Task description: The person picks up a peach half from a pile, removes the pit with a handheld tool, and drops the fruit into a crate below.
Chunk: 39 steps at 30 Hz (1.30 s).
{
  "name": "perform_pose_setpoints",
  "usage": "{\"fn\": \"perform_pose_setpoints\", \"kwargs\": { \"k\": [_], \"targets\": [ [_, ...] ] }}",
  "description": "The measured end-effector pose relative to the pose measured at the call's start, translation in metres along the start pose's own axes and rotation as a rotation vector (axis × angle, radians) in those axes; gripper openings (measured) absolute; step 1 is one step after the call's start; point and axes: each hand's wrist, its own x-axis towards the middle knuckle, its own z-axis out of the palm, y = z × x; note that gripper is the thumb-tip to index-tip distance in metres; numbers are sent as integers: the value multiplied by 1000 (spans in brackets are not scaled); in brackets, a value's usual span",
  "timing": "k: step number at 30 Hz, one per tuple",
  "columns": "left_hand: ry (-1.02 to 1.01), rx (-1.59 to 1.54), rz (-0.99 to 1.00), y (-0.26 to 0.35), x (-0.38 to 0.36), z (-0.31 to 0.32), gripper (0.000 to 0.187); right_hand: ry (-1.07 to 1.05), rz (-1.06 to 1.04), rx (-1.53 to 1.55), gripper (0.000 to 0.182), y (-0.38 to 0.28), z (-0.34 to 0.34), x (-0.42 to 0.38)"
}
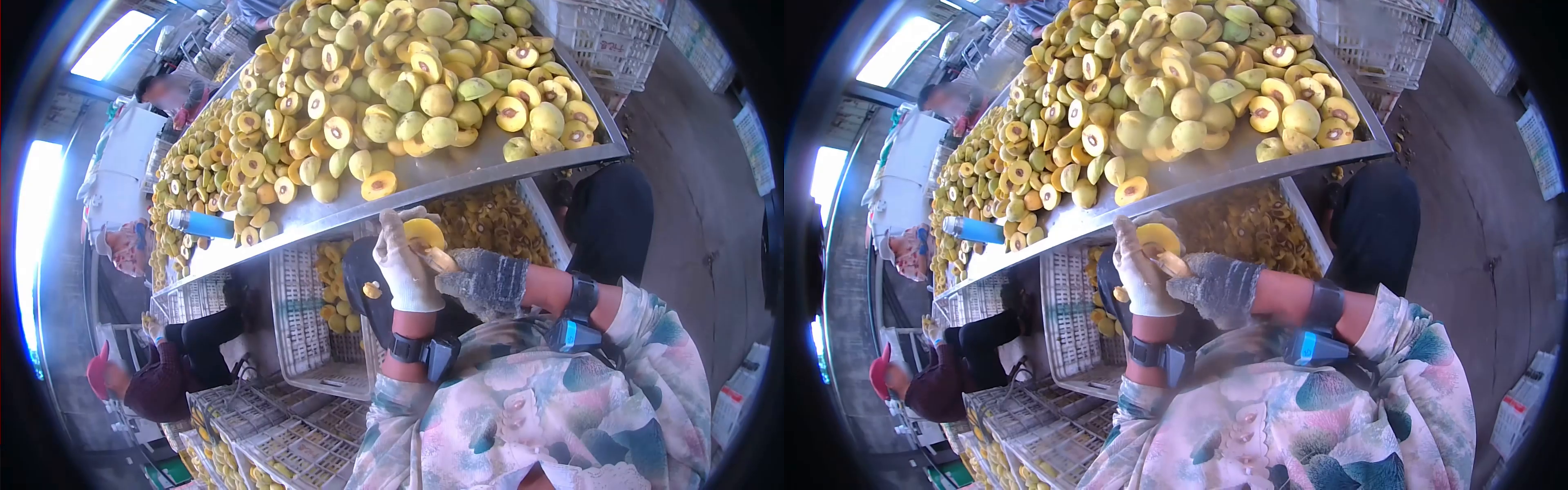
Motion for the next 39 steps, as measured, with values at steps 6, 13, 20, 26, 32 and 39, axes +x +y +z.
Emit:
{"fn": "perform_pose_setpoints", "kwargs": {
  "k": [6,13,20,26,32,39],
  "targets": [
    [-316,-501,-252,-11,1,2,52,-123,23,479,31,49,-31,-9],
    [110,-117,99,19,27,-60,39,-258,93,483,37,72,-70,-22],
    [470,1872,334,64,76,-95,64,206,144,-517,27,80,-62,10],
    [-119,1740,70,18,149,-36,62,233,99,-335,23,80,-74,2],
    [-157,1170,358,-14,142,-18,57,243,154,-71,17,42,-57,-12],
    [-276,152,63,17,60,19,23,105,-69,244,19,-24,-26,-28]
  ]
}}
